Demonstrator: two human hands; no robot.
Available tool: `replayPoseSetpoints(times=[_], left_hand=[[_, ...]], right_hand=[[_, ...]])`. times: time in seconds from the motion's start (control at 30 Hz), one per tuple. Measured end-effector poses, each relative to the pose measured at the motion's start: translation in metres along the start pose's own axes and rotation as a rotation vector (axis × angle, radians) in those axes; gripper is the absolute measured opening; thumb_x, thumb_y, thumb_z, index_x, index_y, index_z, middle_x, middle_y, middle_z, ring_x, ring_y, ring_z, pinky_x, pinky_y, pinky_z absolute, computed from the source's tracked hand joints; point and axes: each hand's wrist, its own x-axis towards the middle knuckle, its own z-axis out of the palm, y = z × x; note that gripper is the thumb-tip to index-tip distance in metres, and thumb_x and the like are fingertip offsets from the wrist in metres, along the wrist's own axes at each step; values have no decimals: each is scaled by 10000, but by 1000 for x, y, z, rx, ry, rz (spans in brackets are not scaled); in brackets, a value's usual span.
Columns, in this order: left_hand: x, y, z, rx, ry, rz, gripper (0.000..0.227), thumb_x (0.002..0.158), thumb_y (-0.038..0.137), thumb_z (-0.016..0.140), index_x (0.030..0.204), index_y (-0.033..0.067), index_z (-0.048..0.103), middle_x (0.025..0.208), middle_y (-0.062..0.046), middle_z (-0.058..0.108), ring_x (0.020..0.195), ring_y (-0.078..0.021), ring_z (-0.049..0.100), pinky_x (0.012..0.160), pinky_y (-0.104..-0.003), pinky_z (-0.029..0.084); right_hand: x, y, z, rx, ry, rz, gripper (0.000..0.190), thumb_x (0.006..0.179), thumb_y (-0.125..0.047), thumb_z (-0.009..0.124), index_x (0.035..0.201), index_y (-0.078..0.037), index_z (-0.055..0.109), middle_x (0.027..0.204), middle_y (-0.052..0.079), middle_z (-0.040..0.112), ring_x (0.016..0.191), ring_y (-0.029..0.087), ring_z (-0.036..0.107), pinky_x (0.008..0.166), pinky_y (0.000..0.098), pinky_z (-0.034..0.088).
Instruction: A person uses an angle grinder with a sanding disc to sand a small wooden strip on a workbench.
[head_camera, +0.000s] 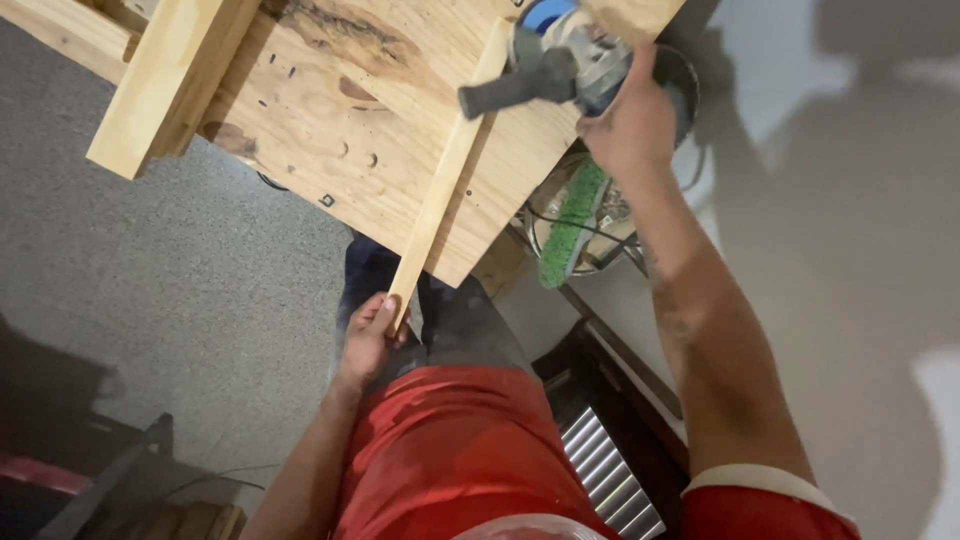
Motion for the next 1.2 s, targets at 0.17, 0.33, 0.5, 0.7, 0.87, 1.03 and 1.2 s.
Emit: replayPoseSetpoints(times=[0.17, 0.33, 0.5, 0.7, 0.87, 1.03, 1.2], left_hand=[[1, 11, 5, -49, -50, -76, 662, 1038, 491, 526, 683, -58, 626, 424, -178, 456, 290, -190, 393, 288, -279, 308], [-2, 28, 4, 12, -197, -178, 548, 1013, 536, 506, 904, 19, 649, 662, -75, 656, 436, -129, 460, 398, -246, 323], [-2, 24, 6, 4, -155, -210, 732, 1004, 635, 437, 722, -1, 663, 464, -120, 521, 319, -179, 413, 328, -263, 297], [5, 14, 1, -151, -62, -246, 628, 1060, 549, 416, 864, -19, 598, 582, -207, 586, 301, -218, 540, 198, -239, 325], [3, 22, -15, -135, -142, -286, 770, 1070, 609, 315, 902, -76, 624, 402, -136, 448, 203, -186, 365, 236, -253, 256], [8, 24, -24, -23, -140, -304, 760, 1058, 653, 319, 953, -42, 608, 441, -172, 509, 245, -253, 466, 263, -294, 319], [0, 41, -14, 86, -128, -269, 719, 1009, 637, 428, 1007, -45, 656, 608, -236, 670, 449, -302, 687, 347, -300, 500]], right_hand=[[-4, -7, -14, 82, 11, 10, 835, 778, -185, 821, 1424, -92, 299, 998, 235, 680, 1011, 494, 696, 873, 567, 553], [4, -4, 6, 155, -61, -152, 770, 884, -129, 864, 1417, -42, 314, 612, 94, 594, 493, 278, 623, 398, 380, 484], [-46, -37, 5, 19, -120, -144, 827, 741, -134, 887, 1380, -28, 374, 1042, 227, 681, 903, 399, 710, 722, 474, 621], [-154, -17, 62, 48, -167, -369, 804, 720, -235, 844, 1380, -32, 432, 948, 217, 685, 882, 430, 727, 807, 536, 590], [-190, -5, 64, 328, -276, -12, 1054, 589, -640, 842, 1392, -118, 402, 1108, 264, 685, 1034, 455, 693, 907, 539, 574], [-181, 13, 37, 712, -308, 368, 1330, 680, -608, 872, 1581, 22, 122, 1567, 363, 287, 1457, 488, 316, 1224, 592, 241], [-187, 86, 115, 1391, -161, -77, 537, 805, -169, 869, 1244, -67, 577, 1040, 150, 703, 956, 248, 667, 866, 415, 527]])
